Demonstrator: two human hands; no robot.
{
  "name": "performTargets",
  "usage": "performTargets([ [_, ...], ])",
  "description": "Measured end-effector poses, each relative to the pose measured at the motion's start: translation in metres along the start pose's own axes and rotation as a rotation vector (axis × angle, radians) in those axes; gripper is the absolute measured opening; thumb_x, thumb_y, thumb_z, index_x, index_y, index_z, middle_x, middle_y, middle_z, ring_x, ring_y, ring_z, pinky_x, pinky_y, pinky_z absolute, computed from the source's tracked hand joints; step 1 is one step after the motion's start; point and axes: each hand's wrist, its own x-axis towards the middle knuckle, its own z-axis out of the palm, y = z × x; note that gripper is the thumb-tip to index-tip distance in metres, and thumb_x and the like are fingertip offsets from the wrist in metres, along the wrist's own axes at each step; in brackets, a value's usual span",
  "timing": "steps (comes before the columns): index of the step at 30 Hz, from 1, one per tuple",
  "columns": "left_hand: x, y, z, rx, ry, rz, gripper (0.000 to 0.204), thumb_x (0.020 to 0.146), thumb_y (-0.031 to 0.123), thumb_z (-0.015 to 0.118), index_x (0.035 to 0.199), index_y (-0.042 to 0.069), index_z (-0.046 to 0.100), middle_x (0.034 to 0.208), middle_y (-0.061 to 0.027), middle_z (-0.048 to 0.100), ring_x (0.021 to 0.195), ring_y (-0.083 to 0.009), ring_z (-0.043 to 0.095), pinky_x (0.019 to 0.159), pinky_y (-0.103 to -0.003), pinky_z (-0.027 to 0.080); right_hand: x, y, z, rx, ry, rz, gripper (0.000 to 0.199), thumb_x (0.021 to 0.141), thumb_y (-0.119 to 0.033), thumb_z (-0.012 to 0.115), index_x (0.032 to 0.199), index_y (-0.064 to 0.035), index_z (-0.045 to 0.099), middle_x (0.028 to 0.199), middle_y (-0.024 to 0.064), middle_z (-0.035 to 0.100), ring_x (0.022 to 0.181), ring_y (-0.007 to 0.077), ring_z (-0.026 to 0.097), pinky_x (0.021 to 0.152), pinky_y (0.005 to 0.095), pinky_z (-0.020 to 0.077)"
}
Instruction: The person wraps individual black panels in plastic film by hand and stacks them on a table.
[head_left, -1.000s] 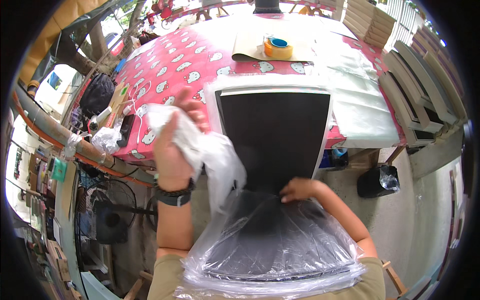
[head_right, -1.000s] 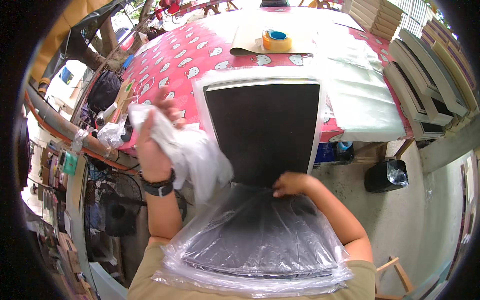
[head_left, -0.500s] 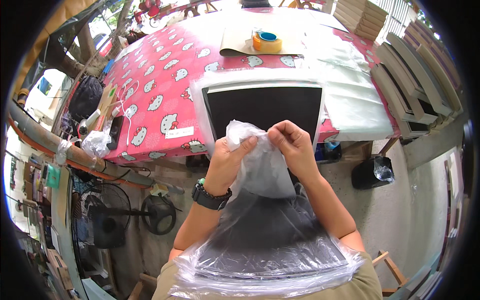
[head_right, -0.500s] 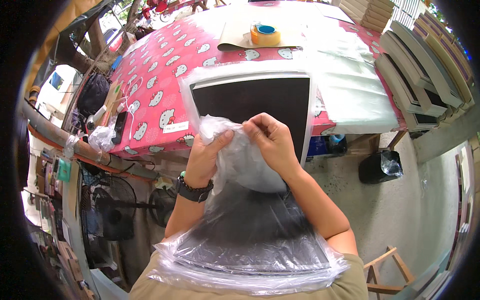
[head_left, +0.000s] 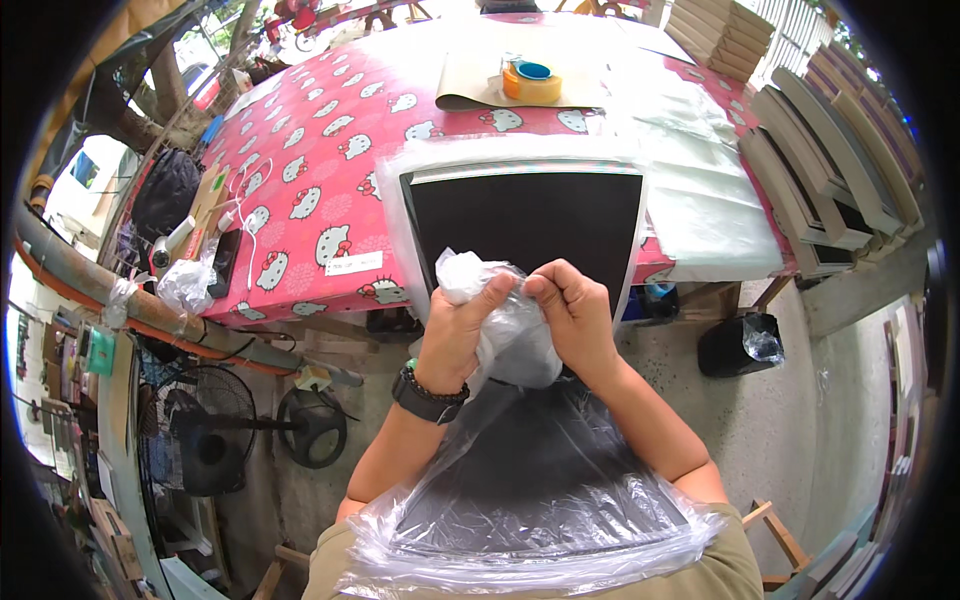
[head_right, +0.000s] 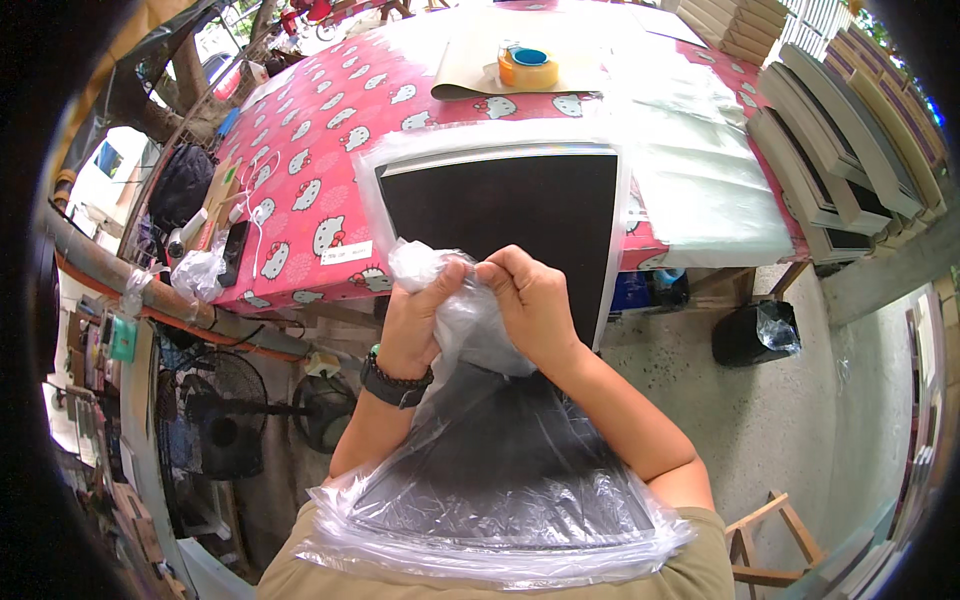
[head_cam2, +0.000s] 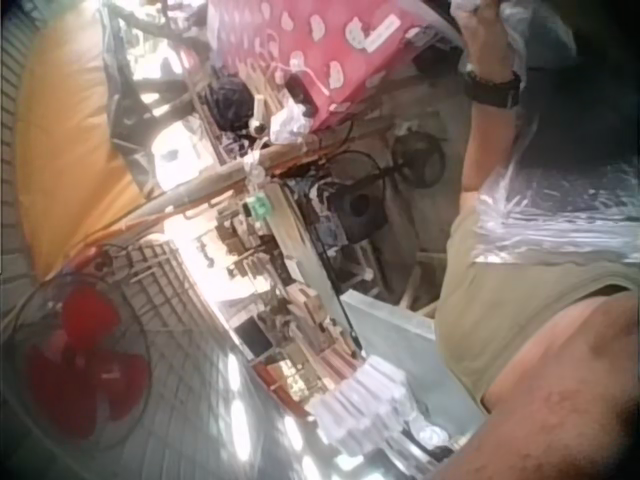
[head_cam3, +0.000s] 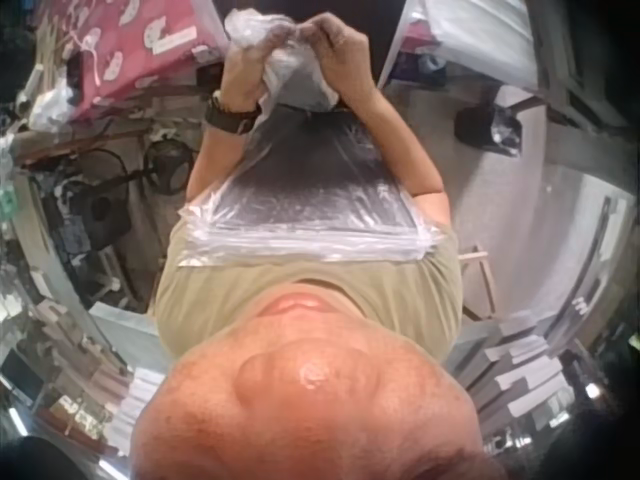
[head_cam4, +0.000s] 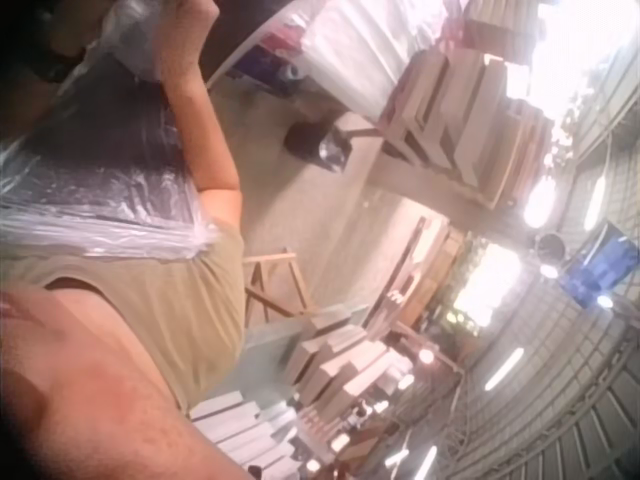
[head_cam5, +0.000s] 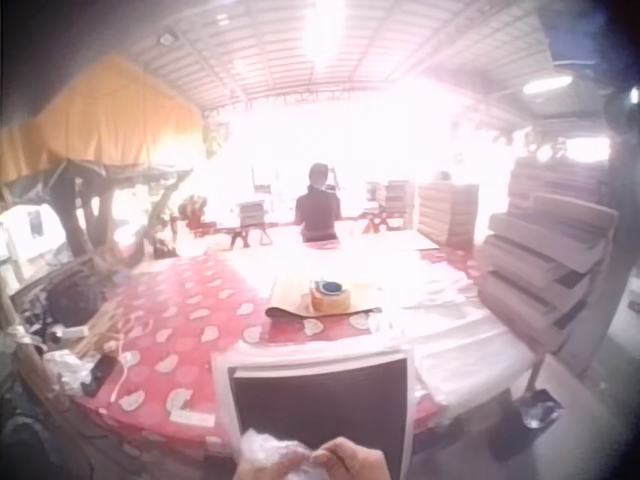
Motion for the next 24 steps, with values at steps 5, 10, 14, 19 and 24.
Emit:
performTargets([
  [5,0.003,-0.010,-0.004,-0.179,-0.048,0.068,0.020,0.083,0.026,0.058,0.080,0.006,0.054,0.074,-0.0017,0.056,0.067,-0.0083,0.053,0.060,-0.023,0.043,-0.002,0.001,0.008,-0.229,-0.011,-0.173,0.012,0.083,-0.012,0.054,0.078,-0.0017,0.051,0.060,0.0169,0.053,0.054,0.0313,0.056,0.046,0.0308,0.0418],
  [10,-0.002,-0.006,-0.015,-0.232,-0.259,-0.011,0.029,0.083,0.031,0.056,0.068,0.006,0.051,0.067,-0.0035,0.053,0.063,-0.0102,0.050,0.063,-0.023,0.042,0.010,0.003,-0.007,-0.150,0.068,-0.024,0.015,0.084,-0.014,0.053,0.076,-0.0022,0.051,0.057,0.0092,0.053,0.051,0.0209,0.054,0.047,0.0267,0.0403],
  [14,0.000,-0.004,-0.019,-0.227,-0.181,0.100,0.026,0.080,0.027,0.060,0.069,0.006,0.049,0.061,-0.0021,0.050,0.060,-0.0094,0.048,0.057,-0.024,0.039,0.019,0.008,-0.028,0.358,-0.249,0.037,0.016,0.085,-0.015,0.053,0.076,-0.0010,0.054,0.067,0.0015,0.051,0.068,0.0103,0.049,0.062,0.0237,0.0419],
  [19,0.005,-0.003,-0.054,0.121,0.042,0.027,0.016,0.082,0.020,0.058,0.082,0.005,0.053,0.064,0.0004,0.051,0.054,-0.0071,0.046,0.050,-0.021,0.037,0.004,0.012,-0.048,1.103,-0.364,0.151,0.017,0.087,-0.016,0.048,0.083,0.0004,0.053,0.077,0.0111,0.059,0.068,0.0181,0.059,0.066,0.0362,0.0483],
  [24,-0.003,0.011,-0.165,0.655,0.579,0.326,0.021,0.087,0.014,0.047,0.101,0.000,0.051,0.065,0.0009,0.049,0.054,-0.0045,0.045,0.052,-0.020,0.041,0.006,0.008,-0.150,1.132,0.507,0.171,0.019,0.090,-0.025,0.043,0.082,-0.0081,0.050,0.062,-0.0011,0.050,0.045,0.0040,0.045,0.047,0.0168,0.0424],
])
